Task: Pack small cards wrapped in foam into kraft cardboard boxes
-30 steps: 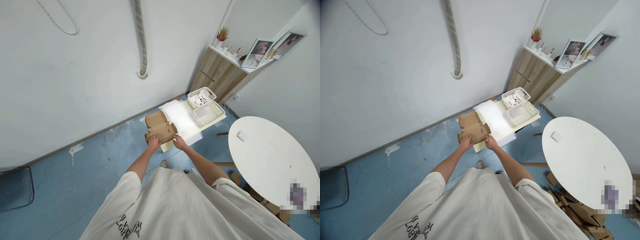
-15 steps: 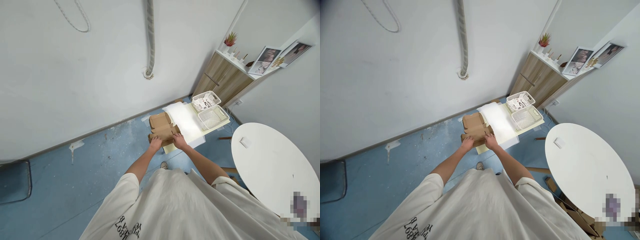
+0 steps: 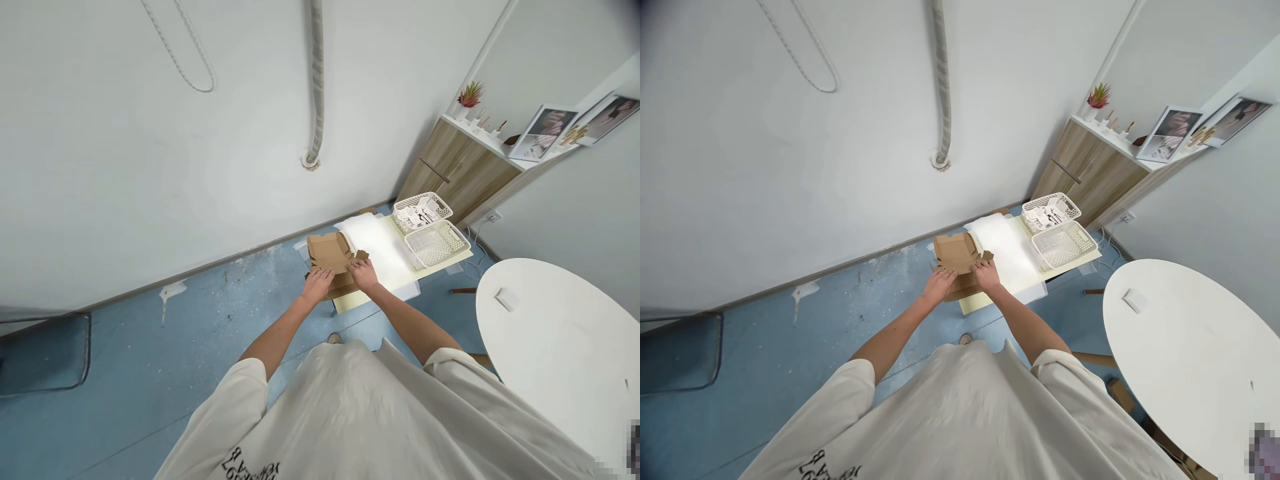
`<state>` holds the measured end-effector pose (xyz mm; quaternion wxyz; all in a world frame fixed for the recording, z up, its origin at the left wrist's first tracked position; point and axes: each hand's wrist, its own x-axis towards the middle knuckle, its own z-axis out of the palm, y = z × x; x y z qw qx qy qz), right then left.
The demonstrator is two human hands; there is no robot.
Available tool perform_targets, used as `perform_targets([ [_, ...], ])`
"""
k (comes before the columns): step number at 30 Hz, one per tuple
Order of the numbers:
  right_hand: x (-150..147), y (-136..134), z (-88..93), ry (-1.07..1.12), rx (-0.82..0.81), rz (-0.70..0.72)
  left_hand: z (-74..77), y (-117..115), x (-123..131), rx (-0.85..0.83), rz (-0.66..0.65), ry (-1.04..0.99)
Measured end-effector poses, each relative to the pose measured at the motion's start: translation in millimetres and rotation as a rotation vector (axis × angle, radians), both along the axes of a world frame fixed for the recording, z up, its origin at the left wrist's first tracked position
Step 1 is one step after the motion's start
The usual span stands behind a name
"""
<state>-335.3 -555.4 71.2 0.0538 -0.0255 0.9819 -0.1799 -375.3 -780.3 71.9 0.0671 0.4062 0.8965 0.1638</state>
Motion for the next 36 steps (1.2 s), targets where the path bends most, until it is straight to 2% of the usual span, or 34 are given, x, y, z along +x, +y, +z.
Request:
perform_targets([
  [4,-10.5,6.8,25.5,0.091,0.031,0.000,28.2,4.1,-8.1,0.067,0.013,0.049],
  [8,-11.1,25.2,51.3,0.180,0.095,-0.049,58.1,25.3,-13.4,0.113,-0.011,0.123],
  [12,8.4,61.2,71.3,0.254,0.130,-0.145,77.8,66.4,-4.5,0.194,-0.101,0.202],
  [16,46.4,110.4,86.0,0.257,0.150,-0.270,88.8,121.4,15.4,0.241,-0.208,0.198],
  [22,130.7,198.0,100.9,0.296,0.188,-0.451,103.3,225.2,60.9,0.220,-0.399,0.212],
  [27,224.4,278.7,103.3,0.296,0.224,-0.595,109.4,323.4,127.2,0.228,-0.542,0.240],
  [32,329.2,354.0,92.8,0.250,0.235,-0.725,99.0,416.8,211.2,0.220,-0.642,0.190],
  [36,405.5,398.4,78.4,0.183,0.224,-0.838,83.3,476.4,274.4,0.214,-0.709,0.111],
])
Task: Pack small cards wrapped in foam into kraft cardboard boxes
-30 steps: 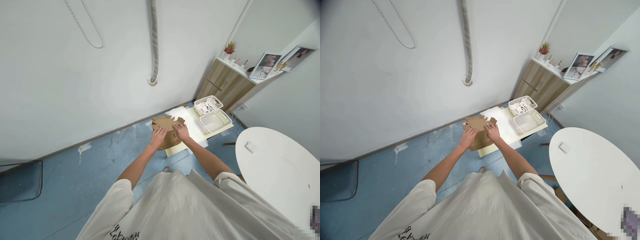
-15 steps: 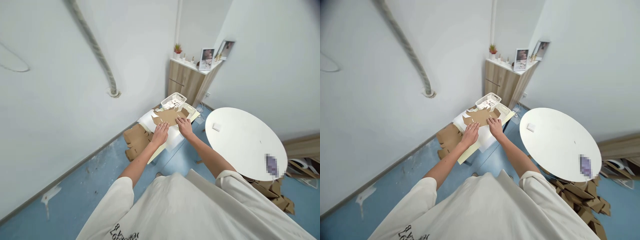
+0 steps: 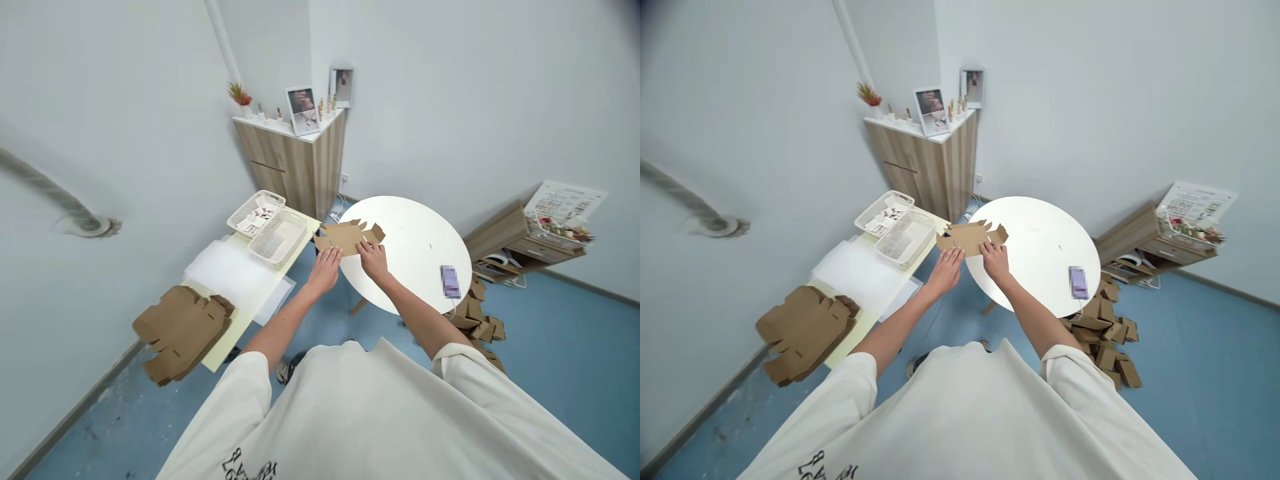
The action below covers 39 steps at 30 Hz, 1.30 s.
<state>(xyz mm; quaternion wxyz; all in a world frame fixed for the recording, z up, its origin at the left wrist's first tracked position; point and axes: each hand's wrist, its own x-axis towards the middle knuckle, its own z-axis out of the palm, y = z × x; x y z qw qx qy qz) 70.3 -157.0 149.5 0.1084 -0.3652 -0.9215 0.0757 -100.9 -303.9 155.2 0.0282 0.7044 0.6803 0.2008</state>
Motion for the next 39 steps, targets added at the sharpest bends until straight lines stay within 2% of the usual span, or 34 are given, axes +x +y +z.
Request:
perform_targets([
  [3,49.7,21.5,-12.2,-0.006,-0.024,-0.067,-12.1,34.8,38.7,-0.019,-0.080,-0.025],
  [7,105.0,38.3,-29.3,-0.033,-0.037,-0.174,-28.9,72.8,77.8,-0.062,-0.195,-0.037],
  [11,147.2,47.4,-48.2,-0.136,0.002,-0.255,-50.3,105.9,104.9,-0.108,-0.310,-0.003],
  [15,173.1,52.5,-70.7,-0.265,0.018,-0.284,-74.9,136.0,120.8,-0.168,-0.437,0.112],
  [20,179.6,67.0,-96.4,-0.370,-0.039,-0.331,-102.9,173.0,125.1,-0.242,-0.540,0.151],
  [27,160.2,106.8,-120.9,-0.457,-0.260,-0.375,-133.1,226.9,110.8,-0.378,-0.613,0.167],
  [33,142.2,129.3,-135.9,-0.467,-0.365,-0.422,-151.0,259.8,97.5,-0.480,-0.662,0.183],
  [39,140.7,150.8,-148.0,-0.471,-0.417,-0.417,-162.4,283.3,96.7,-0.577,-0.645,0.179],
])
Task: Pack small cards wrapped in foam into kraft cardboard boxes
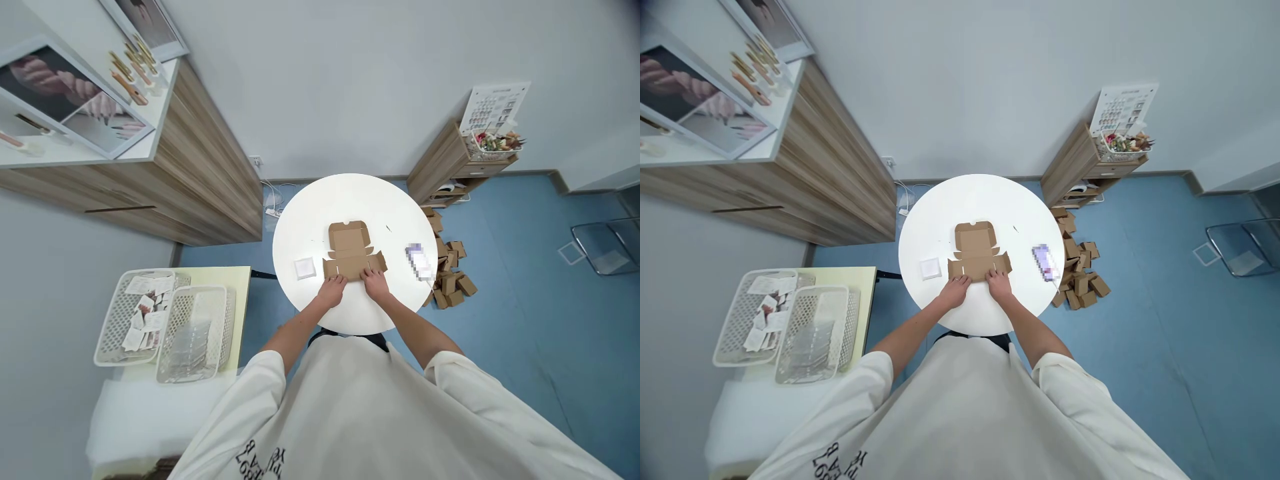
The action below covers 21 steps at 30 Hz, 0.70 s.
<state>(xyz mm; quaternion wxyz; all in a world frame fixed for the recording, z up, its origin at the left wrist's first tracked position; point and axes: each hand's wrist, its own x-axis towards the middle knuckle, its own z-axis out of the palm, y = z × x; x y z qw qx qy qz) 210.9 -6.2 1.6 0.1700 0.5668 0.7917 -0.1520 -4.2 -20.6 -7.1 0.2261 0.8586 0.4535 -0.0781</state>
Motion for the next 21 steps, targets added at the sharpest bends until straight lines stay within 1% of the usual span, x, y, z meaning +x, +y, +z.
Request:
perform_targets([
  [5,6.9,9.9,-8.8,0.023,-0.063,0.078,-9.6,1.1,3.5,-0.056,0.066,0.018],
  [10,15.1,18.7,-11.9,0.083,-0.069,0.113,-14.8,-0.1,10.6,-0.018,0.125,0.042],
  [13,19.5,26.9,-12.2,0.109,-0.097,0.134,-15.9,9.6,24.7,0.004,0.163,0.047],
  [16,23.1,33.8,-12.5,0.122,-0.126,0.138,-17.0,25.1,43.0,-0.009,0.182,0.002],
  [19,25.5,40.0,-11.3,0.139,-0.164,0.119,-18.7,39.6,55.5,-0.061,0.223,-0.027],
  [21,26.8,47.5,-8.8,0.168,-0.199,0.083,-19.6,46.3,58.0,-0.107,0.259,-0.014],
])
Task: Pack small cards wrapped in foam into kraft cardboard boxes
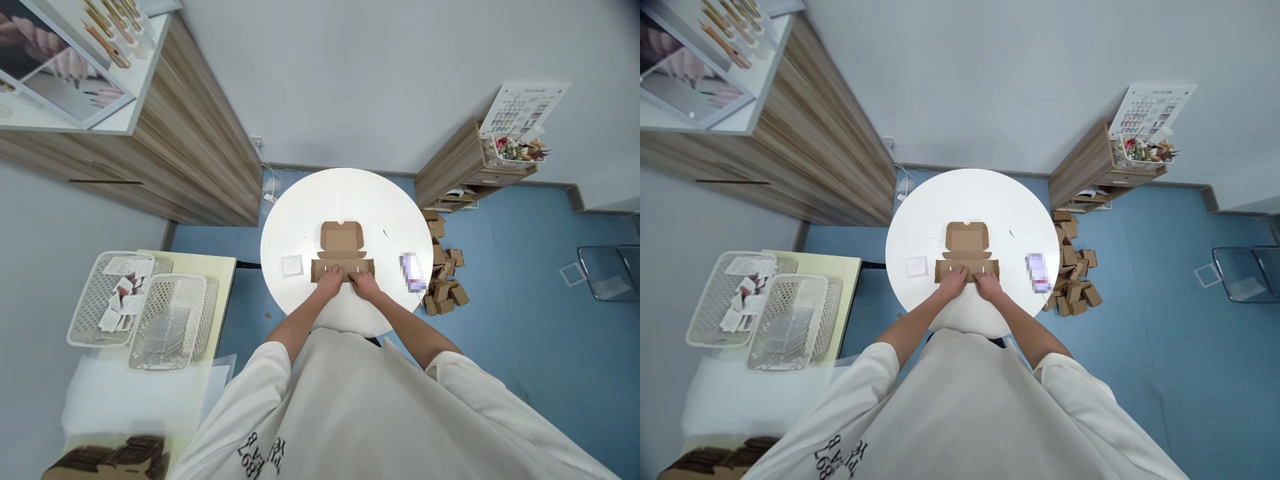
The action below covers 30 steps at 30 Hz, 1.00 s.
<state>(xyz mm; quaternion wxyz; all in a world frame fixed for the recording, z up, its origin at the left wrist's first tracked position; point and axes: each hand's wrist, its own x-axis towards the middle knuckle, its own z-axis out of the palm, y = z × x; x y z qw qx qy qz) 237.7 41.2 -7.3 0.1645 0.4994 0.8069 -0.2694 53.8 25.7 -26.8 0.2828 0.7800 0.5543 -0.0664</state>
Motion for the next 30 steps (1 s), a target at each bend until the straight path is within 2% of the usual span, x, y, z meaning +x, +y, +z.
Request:
perform_targets([
  [2,1.3,13.0,3.2,0.035,0.007,-0.074,-0.1,4.1,-0.9,-0.037,0.010,0.019],
  [6,2.3,52.0,6.8,0.057,0.160,-0.328,4.1,7.7,-3.6,-0.099,0.004,0.020],
  [9,0.9,77.5,4.5,0.066,0.112,-0.514,9.3,10.0,-2.6,-0.133,0.023,0.013],
  [12,0.5,87.4,0.7,0.145,0.017,-0.607,13.0,12.7,-1.0,-0.148,0.036,0.017],
  [15,2.9,83.7,-1.0,0.206,0.065,-0.654,14.1,14.7,-0.7,-0.145,0.045,0.021],
  [21,8.6,68.2,6.5,0.211,0.116,-0.643,14.8,14.0,-1.5,-0.112,0.009,0.039],
  [25,4.9,55.6,13.7,0.148,0.235,-0.535,15.0,10.5,-2.9,-0.104,-0.010,0.036],
  [27,0.3,47.9,14.7,0.149,0.174,-0.401,14.8,9.3,-3.7,-0.101,-0.005,0.026],
  [30,-7.4,37.2,11.9,0.124,-0.036,-0.190,14.7,9.3,-4.1,-0.101,0.013,0.007],
])
